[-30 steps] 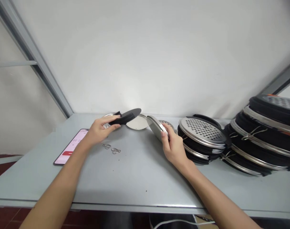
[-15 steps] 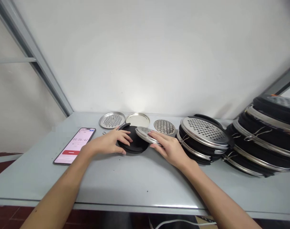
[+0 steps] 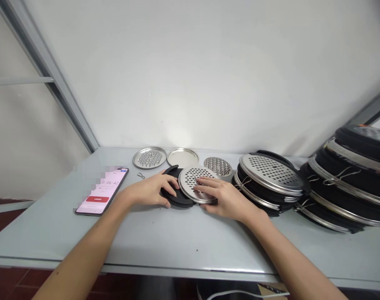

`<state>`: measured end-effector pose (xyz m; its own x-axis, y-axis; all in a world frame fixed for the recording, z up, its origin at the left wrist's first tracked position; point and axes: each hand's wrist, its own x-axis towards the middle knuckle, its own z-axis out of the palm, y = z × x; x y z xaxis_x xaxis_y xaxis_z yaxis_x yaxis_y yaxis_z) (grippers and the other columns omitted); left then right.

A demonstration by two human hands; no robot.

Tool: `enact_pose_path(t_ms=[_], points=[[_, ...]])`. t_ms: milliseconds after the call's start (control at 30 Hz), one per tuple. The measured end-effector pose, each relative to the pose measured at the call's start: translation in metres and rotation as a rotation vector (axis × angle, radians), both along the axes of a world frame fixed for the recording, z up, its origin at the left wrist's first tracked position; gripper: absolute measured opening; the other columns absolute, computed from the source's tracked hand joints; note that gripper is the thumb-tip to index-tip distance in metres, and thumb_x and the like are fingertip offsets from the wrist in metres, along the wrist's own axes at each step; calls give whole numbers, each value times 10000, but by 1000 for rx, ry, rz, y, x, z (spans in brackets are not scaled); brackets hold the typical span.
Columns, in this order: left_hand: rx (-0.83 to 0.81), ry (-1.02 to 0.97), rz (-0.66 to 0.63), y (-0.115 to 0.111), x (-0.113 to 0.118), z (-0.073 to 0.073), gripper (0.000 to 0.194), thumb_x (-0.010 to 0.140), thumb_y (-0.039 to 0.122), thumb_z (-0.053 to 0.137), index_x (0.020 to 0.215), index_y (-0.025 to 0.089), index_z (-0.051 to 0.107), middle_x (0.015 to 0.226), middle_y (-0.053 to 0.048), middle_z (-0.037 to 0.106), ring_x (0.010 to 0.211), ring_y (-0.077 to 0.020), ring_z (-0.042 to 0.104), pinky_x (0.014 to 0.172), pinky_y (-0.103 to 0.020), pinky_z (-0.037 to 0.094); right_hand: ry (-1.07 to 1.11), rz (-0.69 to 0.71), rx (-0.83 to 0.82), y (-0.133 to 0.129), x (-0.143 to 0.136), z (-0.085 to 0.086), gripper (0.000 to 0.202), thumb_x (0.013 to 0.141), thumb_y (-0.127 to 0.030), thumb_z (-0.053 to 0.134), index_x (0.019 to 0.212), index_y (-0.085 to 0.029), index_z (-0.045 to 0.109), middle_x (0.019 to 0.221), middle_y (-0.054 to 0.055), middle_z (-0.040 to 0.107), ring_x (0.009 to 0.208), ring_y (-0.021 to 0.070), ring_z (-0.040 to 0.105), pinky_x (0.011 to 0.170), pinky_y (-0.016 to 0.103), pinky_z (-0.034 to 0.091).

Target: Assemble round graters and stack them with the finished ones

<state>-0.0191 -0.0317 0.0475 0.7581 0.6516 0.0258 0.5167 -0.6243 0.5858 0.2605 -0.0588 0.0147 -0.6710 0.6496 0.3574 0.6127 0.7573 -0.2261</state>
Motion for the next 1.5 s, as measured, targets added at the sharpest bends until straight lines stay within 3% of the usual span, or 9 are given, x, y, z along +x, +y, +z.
enact_pose_path(t_ms=[133,267,367,567,633,733,867,1133,1500], points=[[43,25,71,-4,3,-4,209,676,225,737,883,251,745,1113,-45,542,1048,-228,563,895,-362,493,35,10,-49,-2,0,7,510,718,-194,653,1225,-234,616,1348,96,551,1228,285,528,1005,466,465],[101,-4,56,-6,8,-10,196,678,169,677,863,230,708,1103,-49,512,1072,-235,538,936,-366,474,100,-28,-47,0,-2,4,347,886,-188,496,1206,-234,620,1298,92,584,1197,251,552,1004,459,472],[115,-43,31,-7,11,-8,239,674,164,662,905,222,656,1163,-60,516,1124,-249,522,985,-392,447,167,-93,2,3,-5,-4,359,929,-197,437,1265,-215,564,1278,108,593,1233,251,521,1042,481,443],[176,-73,203,0,4,-9,707,651,473,778,1266,268,495,1482,-117,330,1375,-361,310,1088,-534,322,200,-298,0,6,-8,-18,532,882,-335,541,1379,-180,431,1450,179,400,1388,330,315,1098,566,337],[194,-39,253,4,0,-16,862,648,542,764,1383,284,395,1509,-140,298,1400,-390,257,1081,-558,318,225,-358,-47,6,-10,-21,553,869,-363,555,1373,-170,432,1459,190,378,1387,342,313,1092,566,339],[191,-21,236,8,-3,-25,947,669,573,736,1456,287,293,1496,-151,339,1380,-386,312,1058,-538,358,267,-409,-85,6,-14,-24,525,850,-383,574,1310,-144,491,1413,195,427,1363,348,349,1093,564,333],[173,-56,176,7,-1,-22,906,705,552,718,1459,288,289,1464,-140,404,1323,-346,417,1049,-502,385,279,-398,-102,6,-17,-24,496,838,-404,592,1247,-130,535,1357,176,491,1344,332,370,1123,548,292],[139,-77,158,5,2,-20,967,675,567,745,1472,292,272,1527,-105,320,1388,-335,317,1125,-515,287,243,-273,-105,4,-14,-19,479,849,-417,593,1243,-150,543,1378,167,471,1351,321,354,1111,541,314],[54,-120,149,2,9,-15,974,648,562,772,1461,305,302,1540,-63,307,1405,-330,287,1149,-510,255,153,-238,-119,1,-12,-17,491,867,-415,564,1296,-179,530,1440,153,437,1420,339,240,1129,552,275]])
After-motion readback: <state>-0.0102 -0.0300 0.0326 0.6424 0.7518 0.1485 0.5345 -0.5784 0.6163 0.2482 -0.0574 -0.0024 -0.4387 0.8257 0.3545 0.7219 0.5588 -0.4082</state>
